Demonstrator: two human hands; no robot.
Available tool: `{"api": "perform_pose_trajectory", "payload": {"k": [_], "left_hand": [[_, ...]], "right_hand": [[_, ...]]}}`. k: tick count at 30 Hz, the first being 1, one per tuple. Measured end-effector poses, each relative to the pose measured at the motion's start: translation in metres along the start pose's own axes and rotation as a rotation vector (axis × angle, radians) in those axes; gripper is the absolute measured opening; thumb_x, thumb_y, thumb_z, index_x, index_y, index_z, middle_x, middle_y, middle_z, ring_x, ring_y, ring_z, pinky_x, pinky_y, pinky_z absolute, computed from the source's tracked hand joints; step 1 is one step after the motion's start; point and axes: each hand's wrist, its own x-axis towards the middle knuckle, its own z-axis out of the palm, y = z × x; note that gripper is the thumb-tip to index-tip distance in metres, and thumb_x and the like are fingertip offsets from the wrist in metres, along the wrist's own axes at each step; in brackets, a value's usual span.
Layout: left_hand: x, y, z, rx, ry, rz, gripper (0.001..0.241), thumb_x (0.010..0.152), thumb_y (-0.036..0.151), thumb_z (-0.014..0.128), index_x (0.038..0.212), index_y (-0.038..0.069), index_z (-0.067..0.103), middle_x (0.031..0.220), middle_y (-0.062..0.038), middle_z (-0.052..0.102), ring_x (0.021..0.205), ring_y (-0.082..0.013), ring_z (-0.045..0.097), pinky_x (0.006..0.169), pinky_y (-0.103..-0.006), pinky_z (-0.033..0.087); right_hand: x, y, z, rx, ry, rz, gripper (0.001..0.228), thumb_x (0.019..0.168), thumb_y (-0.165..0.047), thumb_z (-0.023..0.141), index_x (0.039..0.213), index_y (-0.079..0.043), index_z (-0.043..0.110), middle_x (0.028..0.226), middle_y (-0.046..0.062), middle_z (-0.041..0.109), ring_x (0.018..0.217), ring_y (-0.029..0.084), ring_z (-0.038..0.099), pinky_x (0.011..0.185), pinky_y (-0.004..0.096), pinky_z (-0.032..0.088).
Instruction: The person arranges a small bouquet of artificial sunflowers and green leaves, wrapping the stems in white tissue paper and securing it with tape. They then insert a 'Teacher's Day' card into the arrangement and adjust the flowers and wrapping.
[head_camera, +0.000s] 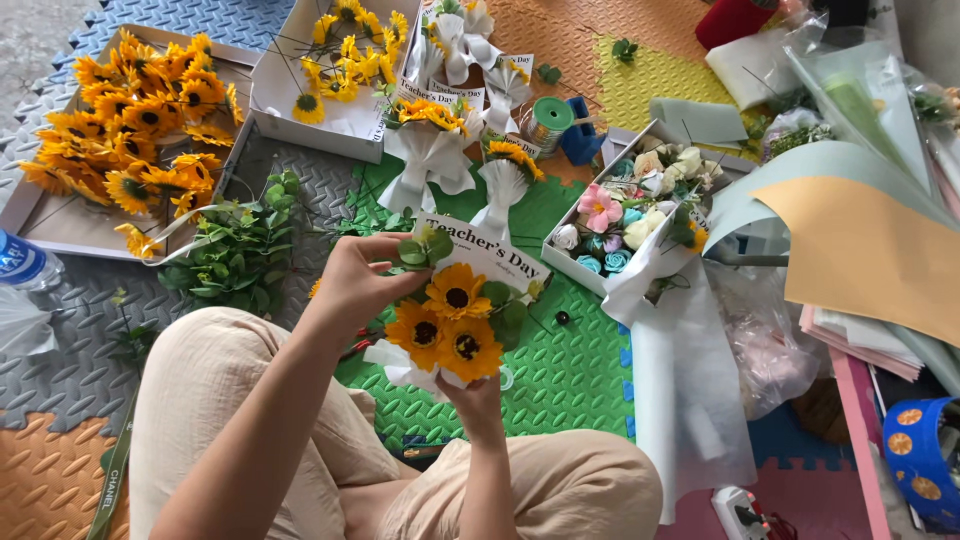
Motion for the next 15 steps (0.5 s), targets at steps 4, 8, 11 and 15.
{"api": "perform_pose_trajectory", "payload": {"k": [4, 8, 11, 15], "left_hand": [[-0.003, -0.006, -0.004, 0.098, 0.049, 0.102, 0.024, 0.072, 0.022, 0.083, 0.096, 0.017, 0.083, 0.112, 0.001, 0.080, 0.105, -0.0108, 0.070, 0.099, -0.0369, 0.054], [-0.007, -0.015, -0.007, 0.339, 0.157, 0.350, 0.026, 0.072, 0.023, 0.082, 0.096, 0.013, 0.082, 0.115, 0.001, 0.077, 0.106, -0.0160, 0.067, 0.093, -0.0325, 0.050], [-0.012, -0.014, -0.009, 0.416, 0.152, 0.371, 0.027, 0.075, 0.025, 0.081, 0.099, 0.012, 0.081, 0.119, 0.000, 0.076, 0.114, -0.0227, 0.064, 0.098, -0.0386, 0.048], [-0.011, -0.014, -0.015, 0.424, 0.212, 0.301, 0.022, 0.078, 0.027, 0.081, 0.097, 0.015, 0.083, 0.119, -0.005, 0.076, 0.112, -0.0241, 0.065, 0.097, -0.0422, 0.048]], "right_hand": [[-0.001, -0.007, 0.007, 0.081, -0.054, -0.124, 0.045, 0.077, -0.010, 0.084, 0.117, 0.002, 0.067, 0.107, 0.015, 0.076, 0.103, 0.027, 0.073, 0.085, 0.042, 0.063], [0.004, 0.010, 0.003, 0.203, -0.010, -0.060, 0.048, 0.075, -0.019, 0.087, 0.114, 0.004, 0.073, 0.110, 0.016, 0.077, 0.102, 0.028, 0.073, 0.085, 0.045, 0.060], [0.005, 0.023, 0.001, 0.279, 0.012, -0.039, 0.048, 0.077, -0.013, 0.085, 0.118, 0.009, 0.070, 0.115, 0.020, 0.075, 0.107, 0.031, 0.071, 0.090, 0.046, 0.060], [0.000, 0.023, 0.008, 0.272, -0.045, -0.086, 0.047, 0.078, -0.016, 0.086, 0.116, 0.008, 0.072, 0.114, 0.020, 0.075, 0.105, 0.030, 0.072, 0.085, 0.047, 0.062]]}}
